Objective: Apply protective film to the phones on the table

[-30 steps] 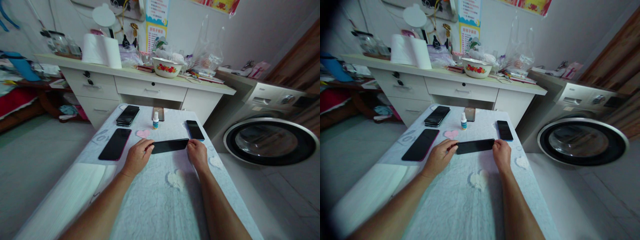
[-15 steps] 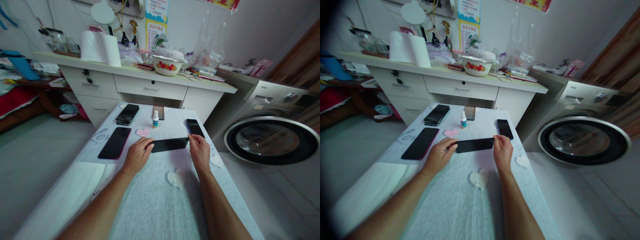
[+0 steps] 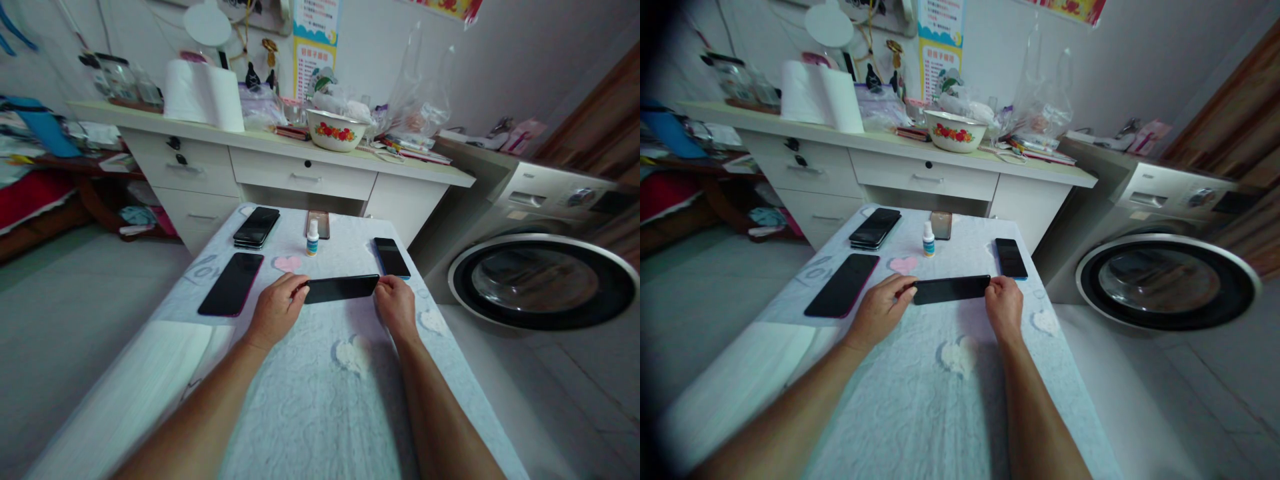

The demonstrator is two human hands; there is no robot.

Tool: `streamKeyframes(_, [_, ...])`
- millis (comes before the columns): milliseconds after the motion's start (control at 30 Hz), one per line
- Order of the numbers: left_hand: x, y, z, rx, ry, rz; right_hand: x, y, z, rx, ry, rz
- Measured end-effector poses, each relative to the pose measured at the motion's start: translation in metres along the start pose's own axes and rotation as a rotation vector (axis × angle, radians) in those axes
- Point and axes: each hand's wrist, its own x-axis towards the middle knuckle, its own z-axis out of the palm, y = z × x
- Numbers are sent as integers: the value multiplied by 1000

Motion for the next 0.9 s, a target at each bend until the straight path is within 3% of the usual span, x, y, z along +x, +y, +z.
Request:
streamKeyframes(200, [0, -2, 0, -11, 4, -15, -1, -2, -2, -86, -82, -22])
streamKeyframes(433, [-1, -2, 2, 3, 1, -26, -1, -1, -3, -99, -93, -38])
streamKeyframes(700, [0, -5, 3, 8, -7, -21, -3, -5, -3, 100, 118, -74])
streamKeyframes(900, [0, -4, 2, 14, 0, -24, -3, -5, -3, 162, 149, -88])
